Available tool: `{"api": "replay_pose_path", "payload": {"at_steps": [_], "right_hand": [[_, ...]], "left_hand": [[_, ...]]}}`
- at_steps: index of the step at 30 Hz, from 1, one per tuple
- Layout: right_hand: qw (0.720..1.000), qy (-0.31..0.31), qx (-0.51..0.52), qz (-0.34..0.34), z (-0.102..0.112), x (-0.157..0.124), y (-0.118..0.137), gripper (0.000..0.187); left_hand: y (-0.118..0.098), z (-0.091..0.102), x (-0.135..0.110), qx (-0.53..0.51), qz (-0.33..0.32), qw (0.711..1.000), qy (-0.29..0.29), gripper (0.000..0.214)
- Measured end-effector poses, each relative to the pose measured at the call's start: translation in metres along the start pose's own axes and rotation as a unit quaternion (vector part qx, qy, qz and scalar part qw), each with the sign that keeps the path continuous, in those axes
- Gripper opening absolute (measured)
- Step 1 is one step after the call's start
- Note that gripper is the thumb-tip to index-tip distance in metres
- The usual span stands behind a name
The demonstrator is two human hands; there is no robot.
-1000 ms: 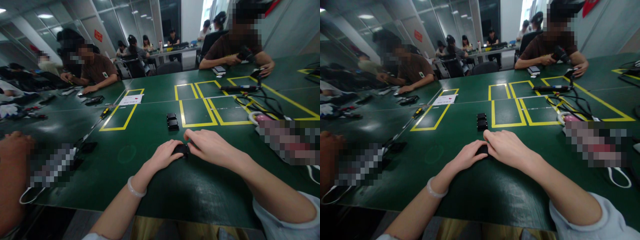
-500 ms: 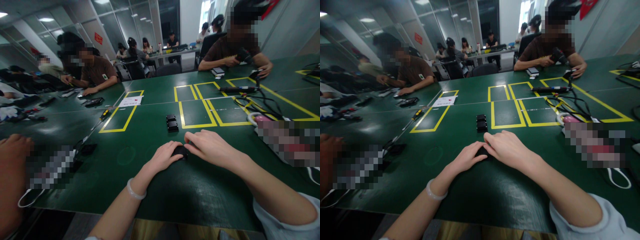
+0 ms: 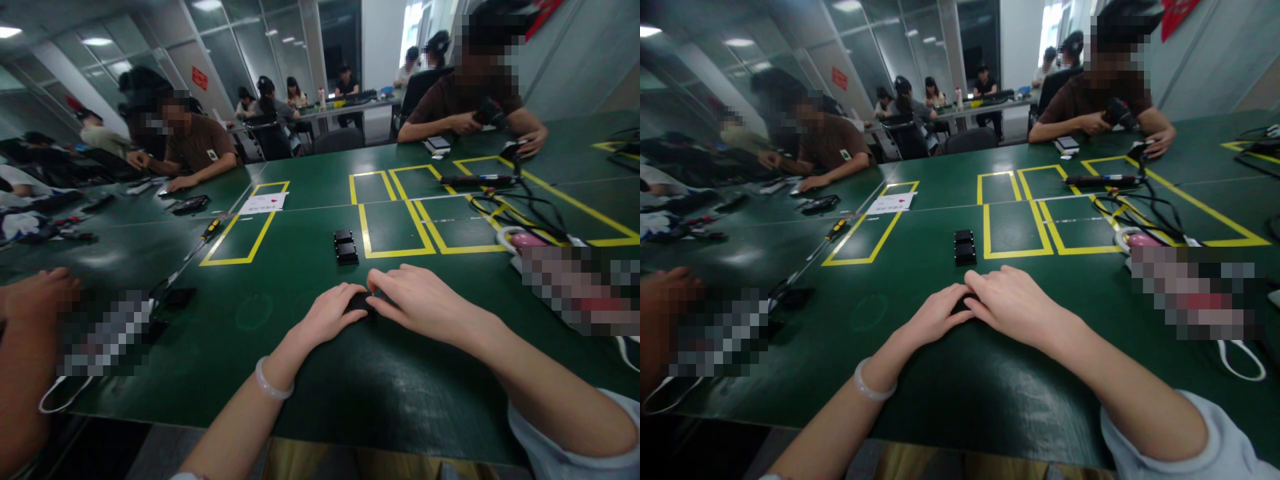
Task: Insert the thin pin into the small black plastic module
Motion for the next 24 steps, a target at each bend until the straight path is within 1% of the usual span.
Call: {"api": "replay_pose_path", "payload": {"at_steps": [2, 5, 11, 17, 24], "right_hand": [[1.0, 0.011, -0.006, 0.0, -0.0026, 0.0013, -0.0005, 0.018], [1.0, 0.011, -0.018, -0.006, -0.0044, 0.0017, -0.0031, 0.019], [1.0, -0.002, 0.005, 0.012, -0.0003, -0.0021, 0.0013, 0.006], [0.999, 0.009, -0.031, -0.012, -0.0052, 0.0018, -0.0032, 0.019], [1.0, -0.014, 0.008, 0.008, -0.0025, -0.0011, -0.0026, 0.005]], "left_hand": [[0.0006, -0.0007, 0.0001, 0.001, 0.002, 1.0, 0.001, 0.034], [0.0013, -0.0009, -0.0001, 0.002, 0.004, 1.0, 0.001, 0.034], [0.0, 0.0001, -0.0005, -0.009, -0.003, 1.0, -0.006, 0.034], [0.0012, -0.0007, -0.0003, -0.003, 0.004, 1.0, -0.001, 0.032], [0.0004, -0.0002, -0.0002, -0.001, -0.004, 1.0, -0.004, 0.037]]}}
Point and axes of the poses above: each hand's wrist, its own x-axis towards the middle knuckle, its own z-axis out of the back of the hand, y = z × x, the point moved 8 cm from there along x, towards the middle knuckle, and after that the axes turned 5 degrees about y, right-handed, at the moved point
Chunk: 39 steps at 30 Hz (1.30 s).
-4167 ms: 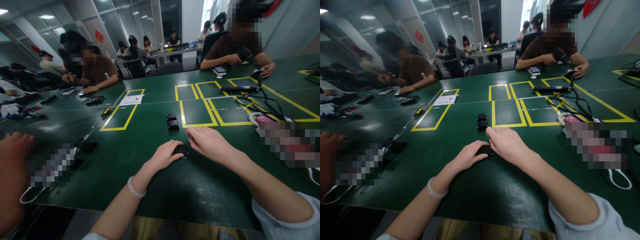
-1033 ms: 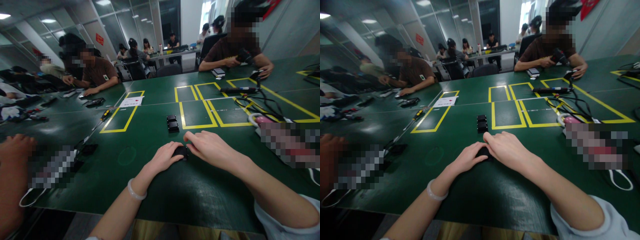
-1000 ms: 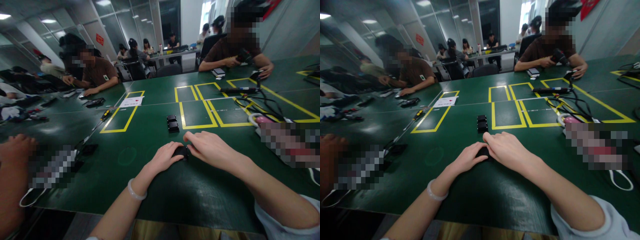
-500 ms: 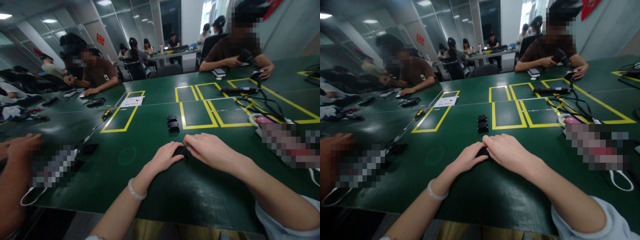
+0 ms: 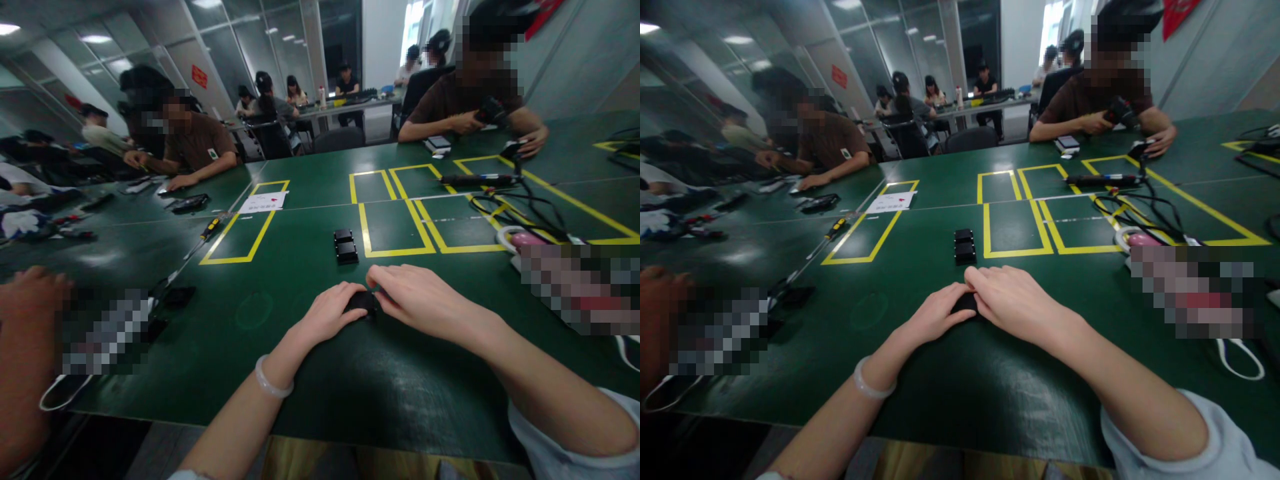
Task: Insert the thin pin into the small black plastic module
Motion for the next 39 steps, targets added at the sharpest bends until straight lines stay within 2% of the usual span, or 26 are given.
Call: {"api": "replay_pose_path", "payload": {"at_steps": [7, 14, 19, 26, 32, 39], "right_hand": [[0.999, 0.021, -0.031, -0.032, -0.0014, 0.0027, -0.0034, 0.019], [1.0, 0.003, -0.016, -0.01, 0.0024, 0.0006, 0.0009, 0.007], [0.999, 0.02, -0.037, -0.035, -0.0015, 0.0032, -0.0032, 0.022], [1.0, -0.009, -0.005, -0.017, 0.0035, 0.0007, 0.0003, 0.005], [0.999, 0.018, -0.04, -0.032, -0.0042, 0.0035, -0.0043, 0.018], [1.0, 0.001, 0.004, -0.008, 0.0025, -0.0007, 0.0011, 0.004]], "left_hand": [[0.0013, -0.0015, -0.0002, -0.003, 0.005, 1.0, 0.002, 0.035], [0.0007, -0.0007, 0.0001, -0.002, 0.002, 1.0, -0.001, 0.038], [0.0012, -0.0006, -0.0001, 0.003, 0.007, 1.0, 0.003, 0.033], [-0.0002, 0.0003, -0.0005, -0.003, 0.001, 1.0, 0.0, 0.038], [0.0005, -0.0015, 0.0, 0.004, 0.0, 1.0, 0.004, 0.035], [-0.0011, 0.0007, -0.0006, -0.002, -0.004, 1.0, -0.001, 0.037]]}}
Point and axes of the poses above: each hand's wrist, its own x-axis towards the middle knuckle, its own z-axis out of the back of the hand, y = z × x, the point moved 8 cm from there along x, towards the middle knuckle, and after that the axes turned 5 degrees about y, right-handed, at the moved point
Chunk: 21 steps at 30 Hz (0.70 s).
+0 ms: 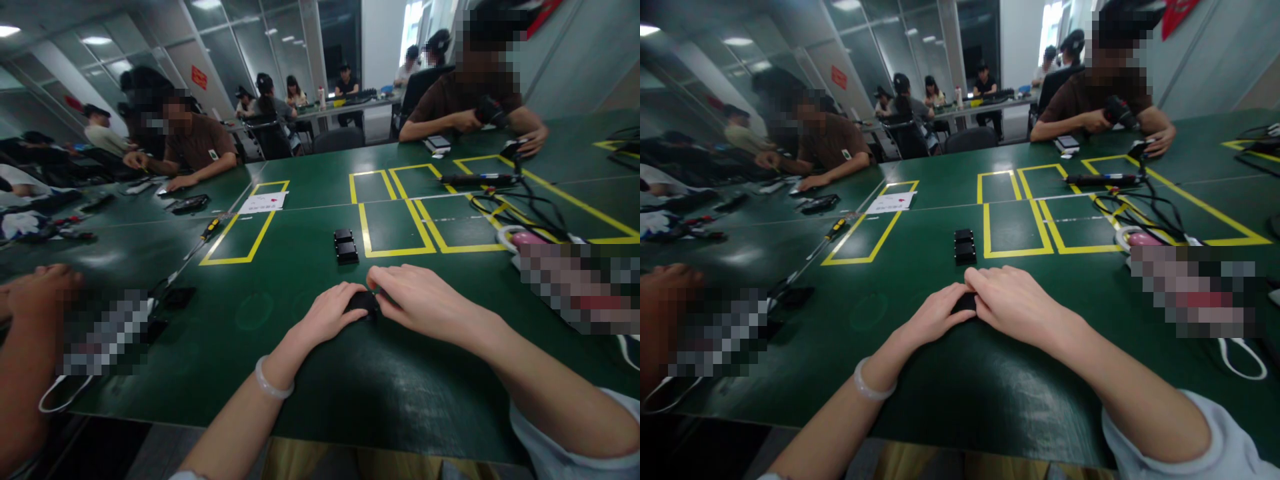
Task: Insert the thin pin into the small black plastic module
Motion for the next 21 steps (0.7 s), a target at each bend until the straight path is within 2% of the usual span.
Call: {"api": "replay_pose_path", "payload": {"at_steps": [6, 13, 18, 21], "right_hand": [[0.999, 0.034, -0.03, -0.022, -0.004, 0.0034, -0.0022, 0.021], [1.0, 0.018, 0.001, -0.019, -0.0008, 0.0013, -0.0045, 0.008], [0.999, 0.017, -0.013, -0.026, -0.0031, 0.0035, -0.0069, 0.019], [0.999, 0.019, -0.02, -0.028, -0.0054, 0.0043, -0.0087, 0.019]], "left_hand": [[0.0018, -0.0013, 0.0001, 0.002, 0.007, 1.0, 0.0, 0.034], [0.0005, -0.0002, -0.0003, 0.001, 0.002, 1.0, 0.002, 0.037], [0.0022, -0.0013, 0.0002, 0.004, 0.007, 1.0, 0.004, 0.034], [0.0021, -0.0017, 0.0005, 0.006, 0.006, 1.0, 0.004, 0.034]]}}
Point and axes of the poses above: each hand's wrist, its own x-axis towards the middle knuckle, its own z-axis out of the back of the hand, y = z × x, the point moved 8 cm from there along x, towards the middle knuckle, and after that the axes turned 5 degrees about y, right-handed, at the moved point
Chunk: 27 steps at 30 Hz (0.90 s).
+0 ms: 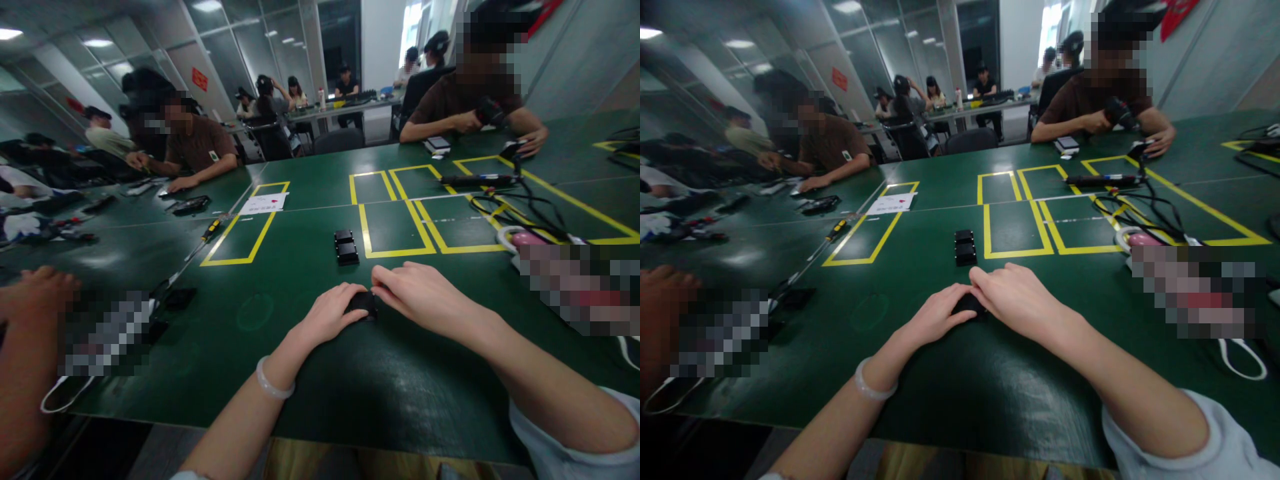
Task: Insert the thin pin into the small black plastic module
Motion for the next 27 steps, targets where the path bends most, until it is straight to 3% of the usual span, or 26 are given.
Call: {"api": "replay_pose_path", "payload": {"at_steps": [6, 19, 27], "right_hand": [[1.0, -0.004, 0.023, 0.003, 0.004, -0.004, 0.001, 0.006], [0.998, -0.016, 0.064, -0.014, 0.011, -0.005, -0.004, 0.007], [0.994, -0.054, 0.05, -0.077, 0.01, -0.002, -0.023, 0.011]], "left_hand": [[-0.003, 0.002, 0.0, -0.006, -0.003, 1.0, 0.006, 0.037], [-0.003, 0.002, -0.001, -0.007, -0.004, 1.0, -0.001, 0.034], [-0.002, 0.002, -0.001, -0.012, 0.001, 1.0, 0.005, 0.034]]}}
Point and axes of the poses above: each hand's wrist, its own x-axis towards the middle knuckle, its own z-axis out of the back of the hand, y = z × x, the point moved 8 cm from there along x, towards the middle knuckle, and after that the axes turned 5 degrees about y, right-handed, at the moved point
